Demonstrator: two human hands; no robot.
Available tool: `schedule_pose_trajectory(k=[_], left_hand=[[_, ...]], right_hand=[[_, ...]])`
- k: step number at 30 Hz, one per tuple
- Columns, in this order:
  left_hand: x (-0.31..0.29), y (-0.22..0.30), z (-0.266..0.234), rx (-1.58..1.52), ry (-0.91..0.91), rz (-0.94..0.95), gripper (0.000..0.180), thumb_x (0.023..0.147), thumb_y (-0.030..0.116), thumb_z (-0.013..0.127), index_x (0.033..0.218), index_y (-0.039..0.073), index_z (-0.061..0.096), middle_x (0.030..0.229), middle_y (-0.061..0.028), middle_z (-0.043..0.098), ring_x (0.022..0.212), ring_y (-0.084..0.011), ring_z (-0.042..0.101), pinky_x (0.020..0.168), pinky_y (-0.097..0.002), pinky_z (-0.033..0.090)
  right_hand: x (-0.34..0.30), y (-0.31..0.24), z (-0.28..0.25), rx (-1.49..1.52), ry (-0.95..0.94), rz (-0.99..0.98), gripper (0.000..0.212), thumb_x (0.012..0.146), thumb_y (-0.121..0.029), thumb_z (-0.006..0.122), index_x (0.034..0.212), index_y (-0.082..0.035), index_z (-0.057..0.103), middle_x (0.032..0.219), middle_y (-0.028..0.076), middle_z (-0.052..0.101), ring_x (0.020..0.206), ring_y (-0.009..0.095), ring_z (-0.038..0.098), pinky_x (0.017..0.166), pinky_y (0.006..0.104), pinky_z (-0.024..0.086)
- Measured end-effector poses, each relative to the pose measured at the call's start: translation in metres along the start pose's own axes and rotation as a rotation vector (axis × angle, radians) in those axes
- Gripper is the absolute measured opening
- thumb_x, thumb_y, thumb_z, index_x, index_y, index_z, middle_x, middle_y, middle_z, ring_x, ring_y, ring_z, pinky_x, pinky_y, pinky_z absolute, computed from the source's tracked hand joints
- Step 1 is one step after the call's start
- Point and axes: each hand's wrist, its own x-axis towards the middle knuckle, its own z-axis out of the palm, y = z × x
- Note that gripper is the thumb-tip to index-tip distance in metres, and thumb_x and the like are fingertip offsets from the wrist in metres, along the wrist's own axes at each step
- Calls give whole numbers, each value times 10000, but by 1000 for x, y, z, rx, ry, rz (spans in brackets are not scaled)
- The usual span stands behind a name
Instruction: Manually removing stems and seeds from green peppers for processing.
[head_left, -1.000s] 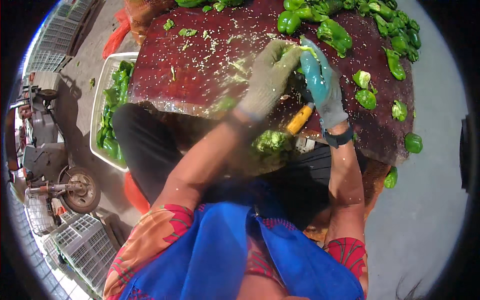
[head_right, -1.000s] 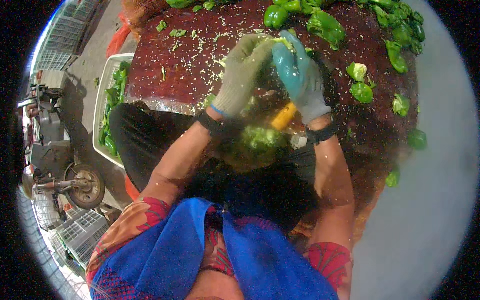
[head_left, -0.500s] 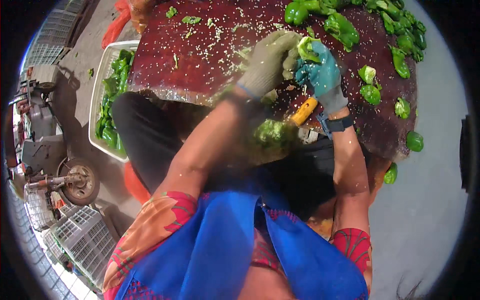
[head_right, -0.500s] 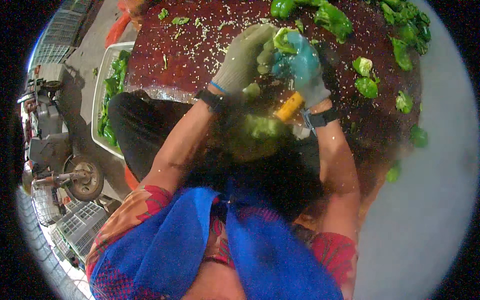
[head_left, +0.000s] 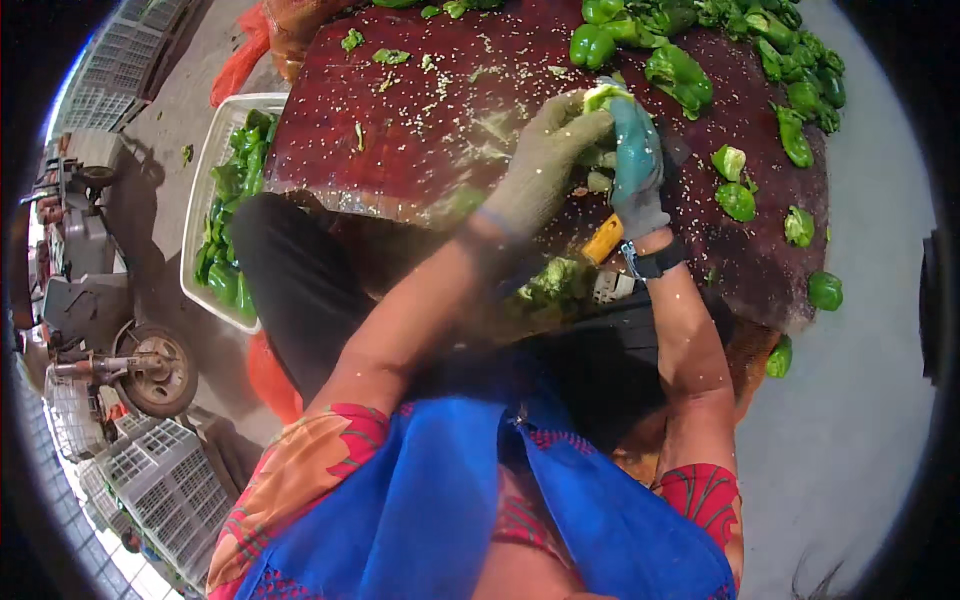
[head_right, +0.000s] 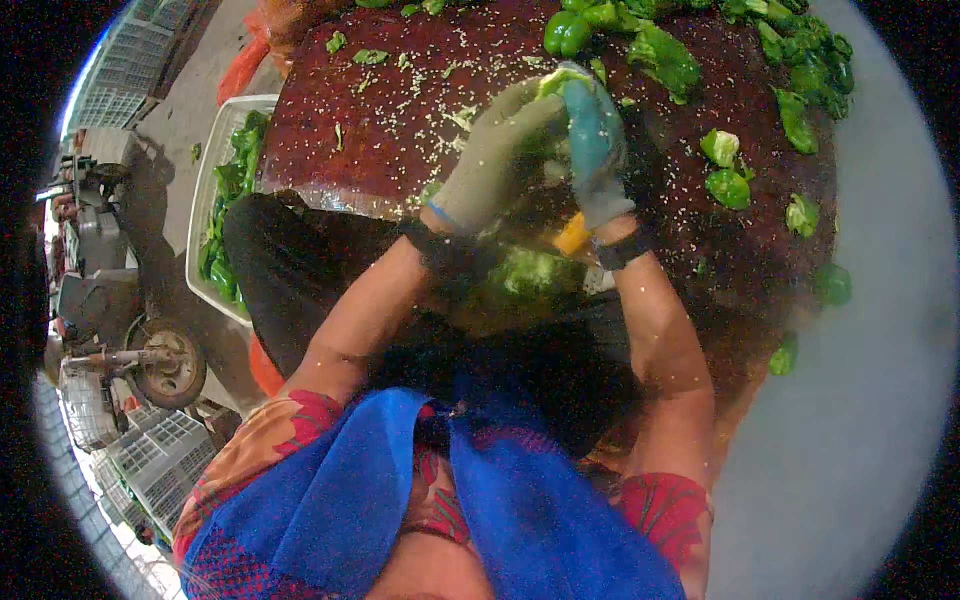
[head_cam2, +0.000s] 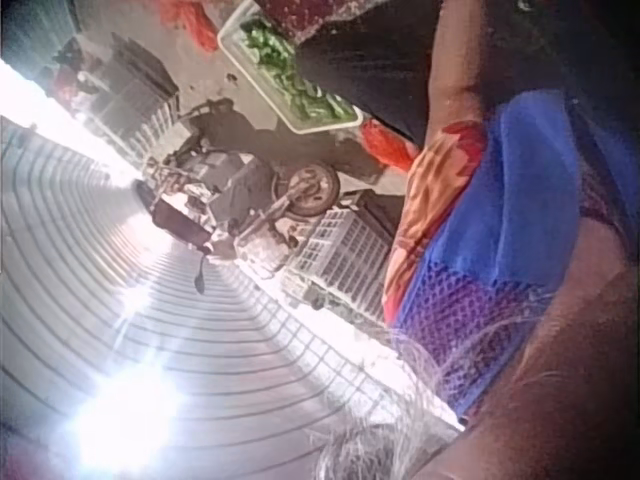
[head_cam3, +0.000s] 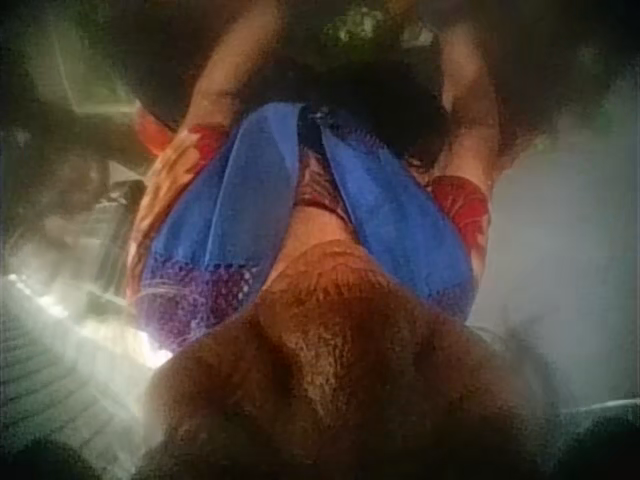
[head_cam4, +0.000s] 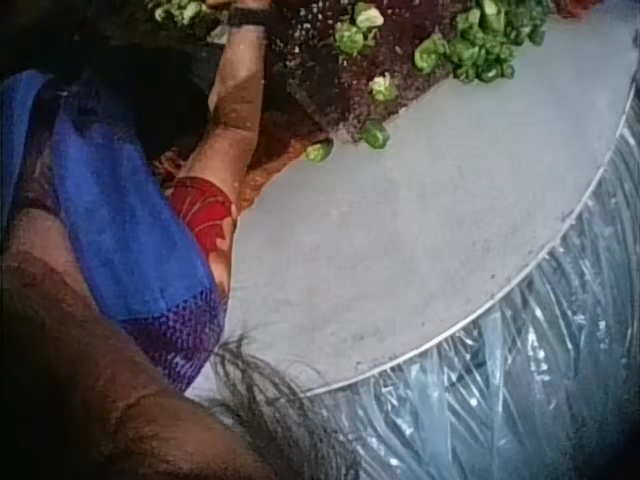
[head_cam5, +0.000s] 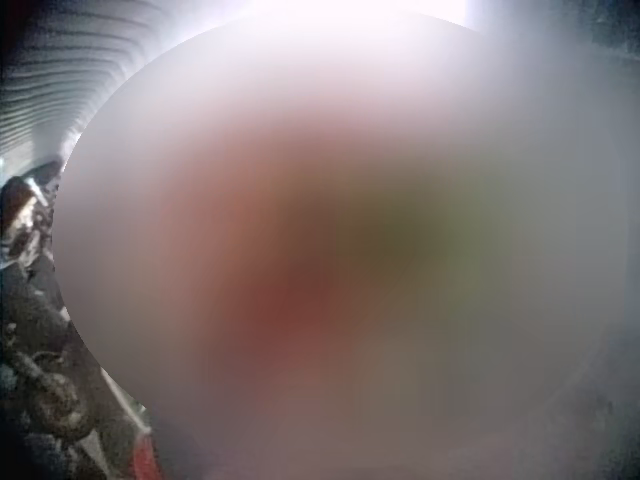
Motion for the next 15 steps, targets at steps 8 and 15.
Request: schedule_pose_trajectory(k=[8, 15], left_hand=[[3, 31, -29, 233, -27, -71, 351, 938, 184, 602, 1245, 16, 570, 982, -55, 662, 712, -107, 623, 589, -221, 505], [-2, 31, -14, 518, 52, 126, 348, 943, 215, 619, 1205, -13, 594, 1030, -52, 665, 896, -96, 621, 752, -258, 529]], right_hand=[[3, -29, -12, -125, -149, 38, 458, 992, -318, 541, 1383, -84, 509, 1202, 55, 643, 1045, 140, 609, 823, 287, 513], [5, -14, -14, -486, -269, -61, 408, 981, -273, 544, 1307, -28, 562, 1124, 101, 694, 985, 193, 660, 865, 314, 503]])
